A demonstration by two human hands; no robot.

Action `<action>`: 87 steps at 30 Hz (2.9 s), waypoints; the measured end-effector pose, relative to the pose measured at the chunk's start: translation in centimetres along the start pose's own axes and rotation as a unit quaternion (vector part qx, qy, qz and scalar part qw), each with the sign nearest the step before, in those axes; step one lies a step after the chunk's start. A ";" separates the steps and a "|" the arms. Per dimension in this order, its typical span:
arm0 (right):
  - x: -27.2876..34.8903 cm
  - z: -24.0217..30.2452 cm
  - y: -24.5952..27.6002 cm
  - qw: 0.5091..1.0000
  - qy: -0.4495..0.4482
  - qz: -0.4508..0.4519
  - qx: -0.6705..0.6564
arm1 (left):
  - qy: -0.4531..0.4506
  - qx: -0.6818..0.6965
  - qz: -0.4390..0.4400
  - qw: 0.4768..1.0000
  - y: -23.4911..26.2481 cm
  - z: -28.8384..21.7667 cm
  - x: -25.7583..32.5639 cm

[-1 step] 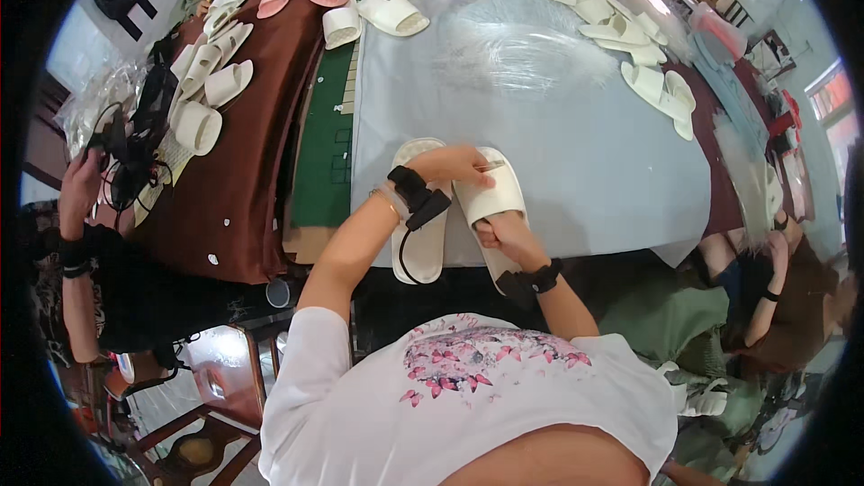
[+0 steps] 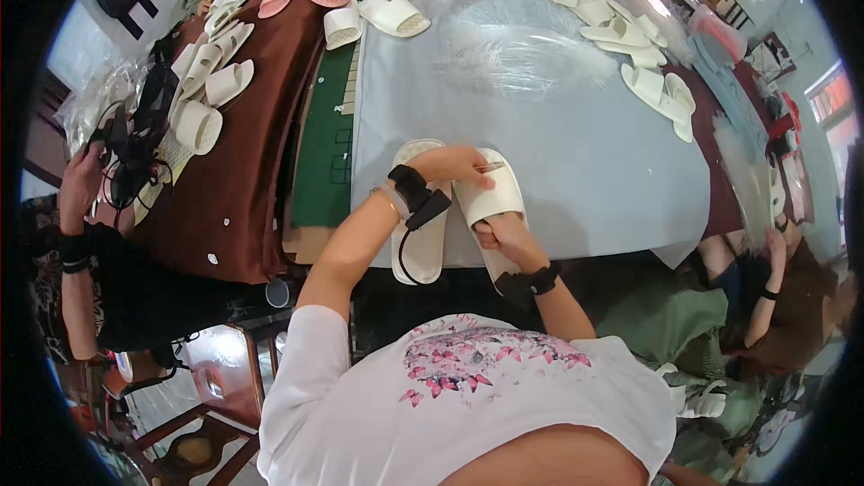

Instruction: Inspecting and quality checking white sandals in a manufacturing setting.

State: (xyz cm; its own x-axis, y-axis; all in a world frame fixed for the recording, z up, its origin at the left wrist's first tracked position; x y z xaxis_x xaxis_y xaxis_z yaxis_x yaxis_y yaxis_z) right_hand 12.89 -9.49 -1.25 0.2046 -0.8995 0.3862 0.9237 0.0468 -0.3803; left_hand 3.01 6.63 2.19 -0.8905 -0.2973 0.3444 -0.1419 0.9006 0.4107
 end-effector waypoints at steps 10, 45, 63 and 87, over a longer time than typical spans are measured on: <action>1.1 -1.5 -0.9 0.974 0.145 -0.145 -0.097 | 0.035 0.155 -0.107 0.981 -0.7 1.3 -0.6; -7.9 9.0 0.3 0.908 0.258 -0.155 0.291 | -0.229 0.601 -0.422 0.639 -1.9 1.7 2.2; -6.9 7.5 -1.5 0.881 0.365 -0.220 0.204 | -0.191 0.390 -0.486 0.759 -2.9 2.7 1.6; -6.6 8.1 -1.4 0.914 0.337 -0.212 0.082 | -0.219 0.507 -0.418 0.721 -2.8 2.2 1.9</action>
State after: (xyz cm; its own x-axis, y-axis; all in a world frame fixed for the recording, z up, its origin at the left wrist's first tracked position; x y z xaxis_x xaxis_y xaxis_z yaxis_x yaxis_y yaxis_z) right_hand 12.92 -0.13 3.54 -0.3774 -0.9129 -0.1558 0.9212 -0.3527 -0.1644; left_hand 0.79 4.22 -0.19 -0.3302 -0.9422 -0.0573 -0.7532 0.2996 -0.5855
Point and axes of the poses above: each hand's wrist, its own x-axis away from the middle knuckle, its own y-axis out of the back of the hand, z = x × y, the point moved 1 cm from there along -x, towards the middle knuckle, and after that the axes turned 6 degrees about x, right-handed, at the moved point
